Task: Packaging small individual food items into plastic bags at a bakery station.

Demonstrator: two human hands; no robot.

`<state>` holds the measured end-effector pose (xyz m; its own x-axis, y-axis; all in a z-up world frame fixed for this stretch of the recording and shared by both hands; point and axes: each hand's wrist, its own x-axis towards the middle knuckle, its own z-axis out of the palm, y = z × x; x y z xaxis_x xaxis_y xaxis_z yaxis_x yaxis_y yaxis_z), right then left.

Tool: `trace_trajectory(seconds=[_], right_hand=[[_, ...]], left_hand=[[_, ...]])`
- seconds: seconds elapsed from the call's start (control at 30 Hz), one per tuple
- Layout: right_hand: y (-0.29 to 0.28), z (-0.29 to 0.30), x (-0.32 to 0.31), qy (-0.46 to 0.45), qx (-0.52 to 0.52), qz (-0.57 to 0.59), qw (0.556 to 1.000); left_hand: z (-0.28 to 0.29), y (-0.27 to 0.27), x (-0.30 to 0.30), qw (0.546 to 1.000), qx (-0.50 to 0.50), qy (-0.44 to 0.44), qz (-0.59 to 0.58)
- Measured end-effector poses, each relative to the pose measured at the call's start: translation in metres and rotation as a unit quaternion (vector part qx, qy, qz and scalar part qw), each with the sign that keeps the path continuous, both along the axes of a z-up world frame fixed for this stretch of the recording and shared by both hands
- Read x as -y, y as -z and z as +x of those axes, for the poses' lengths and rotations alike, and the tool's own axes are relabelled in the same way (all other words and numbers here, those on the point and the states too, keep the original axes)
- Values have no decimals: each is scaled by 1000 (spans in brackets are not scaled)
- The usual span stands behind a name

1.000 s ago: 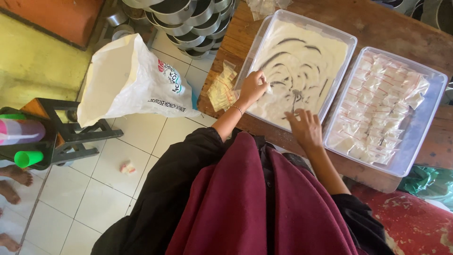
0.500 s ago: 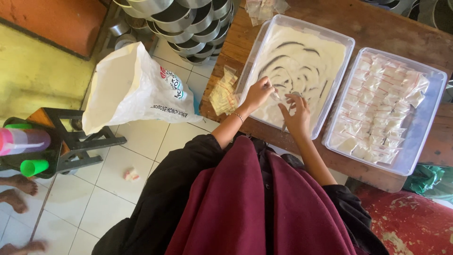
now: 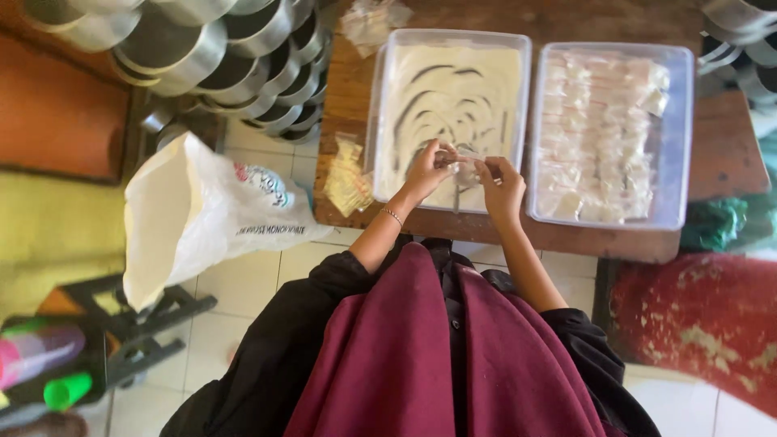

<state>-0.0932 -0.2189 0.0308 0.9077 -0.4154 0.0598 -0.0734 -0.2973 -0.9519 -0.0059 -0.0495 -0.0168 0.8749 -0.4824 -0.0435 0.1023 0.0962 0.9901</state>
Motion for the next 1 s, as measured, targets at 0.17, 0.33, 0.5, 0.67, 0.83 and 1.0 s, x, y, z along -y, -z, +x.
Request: trace_trajectory(seconds=[0.17, 0.33, 0.5, 0.67, 0.83, 1.0], right_hand=[[5, -15, 9, 34, 9, 41, 999], [6, -27, 14, 54, 18, 60, 997], [7, -29, 14, 80, 15, 66, 994], [3, -25, 13, 94, 20, 63, 993], [11, -25, 19, 111, 20, 55, 992], [28, -30, 31, 121, 35, 109, 986]], left_hand=[[-9, 14, 20, 997, -65, 24, -32], [-10, 32, 31, 996, -62, 58, -30], [-13, 8, 36, 996, -24, 67, 47], [-13, -8, 41, 994, 25, 52, 89], [-12, 3, 54, 997, 31, 37, 64], [-15, 4, 70, 997, -2, 75, 4]])
